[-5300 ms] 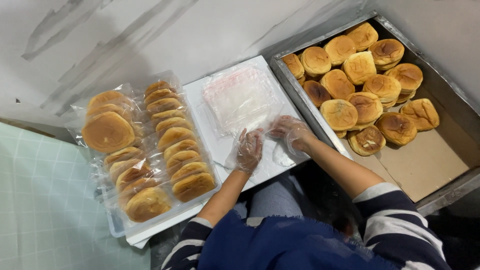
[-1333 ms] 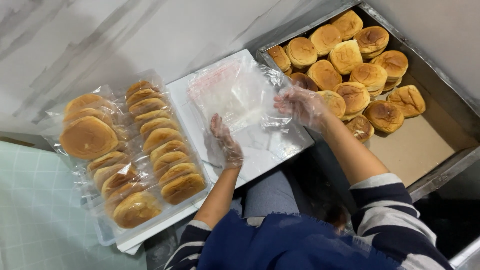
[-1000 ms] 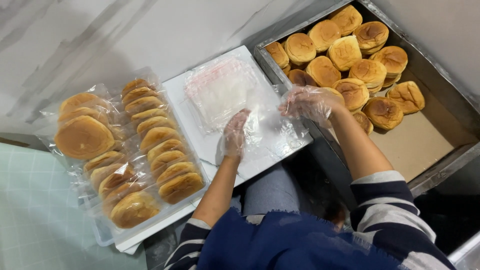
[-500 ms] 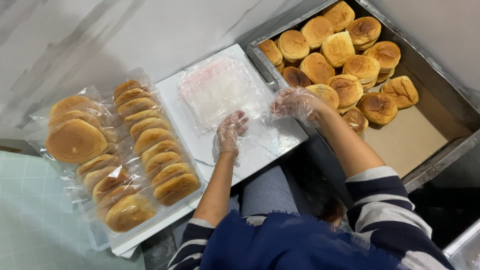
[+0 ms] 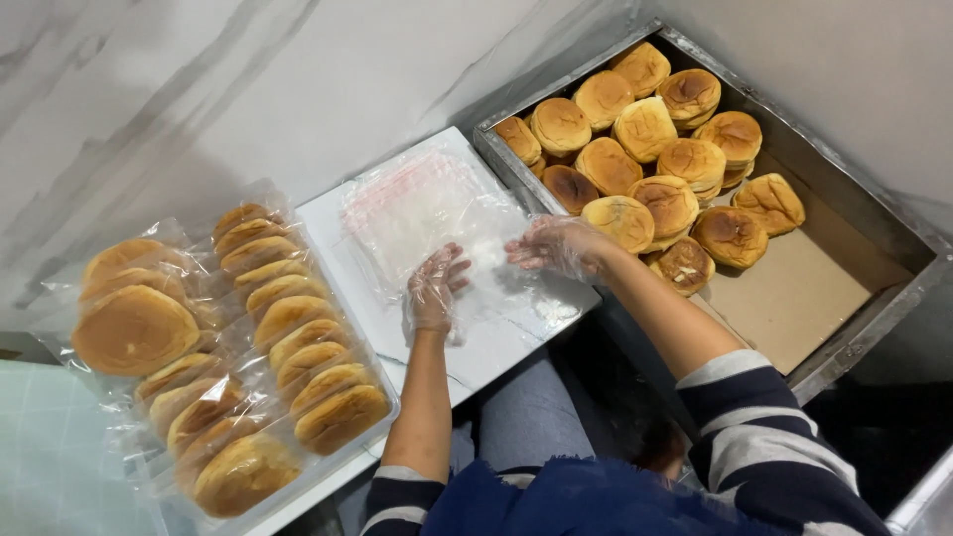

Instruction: A person is packing individual buns from a large metal tray into plastic bags.

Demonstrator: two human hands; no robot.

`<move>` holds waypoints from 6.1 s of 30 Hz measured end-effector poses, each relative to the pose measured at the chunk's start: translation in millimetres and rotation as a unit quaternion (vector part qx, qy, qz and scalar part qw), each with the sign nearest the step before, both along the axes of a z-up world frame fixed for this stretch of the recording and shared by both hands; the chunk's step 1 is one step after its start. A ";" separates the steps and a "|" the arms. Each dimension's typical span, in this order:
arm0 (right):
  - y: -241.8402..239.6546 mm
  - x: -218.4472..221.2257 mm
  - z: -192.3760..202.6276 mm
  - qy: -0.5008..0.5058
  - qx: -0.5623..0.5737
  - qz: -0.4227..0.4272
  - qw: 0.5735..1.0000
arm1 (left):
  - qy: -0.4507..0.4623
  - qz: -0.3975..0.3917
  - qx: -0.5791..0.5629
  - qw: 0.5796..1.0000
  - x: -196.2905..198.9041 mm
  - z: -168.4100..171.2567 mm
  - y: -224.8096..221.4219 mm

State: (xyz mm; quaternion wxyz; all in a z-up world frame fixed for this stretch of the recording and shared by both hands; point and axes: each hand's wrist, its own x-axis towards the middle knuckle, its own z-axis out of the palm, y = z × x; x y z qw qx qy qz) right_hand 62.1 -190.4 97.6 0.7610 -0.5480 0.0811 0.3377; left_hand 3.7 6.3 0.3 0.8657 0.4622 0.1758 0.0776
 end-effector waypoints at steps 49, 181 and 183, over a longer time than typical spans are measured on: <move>0.0 17.0 -33.6 -0.219 -0.249 -0.012 0.943 | -0.010 0.053 0.172 0.984 -16.3 12.8 -3.6; -16.7 -34.4 -22.3 -0.037 0.175 0.035 0.983 | -0.199 -0.159 -0.327 0.910 27.7 -56.4 0.3; -18.1 -29.9 -29.3 -0.042 0.179 0.032 0.982 | -0.187 -0.156 -0.356 0.902 26.5 -56.5 3.5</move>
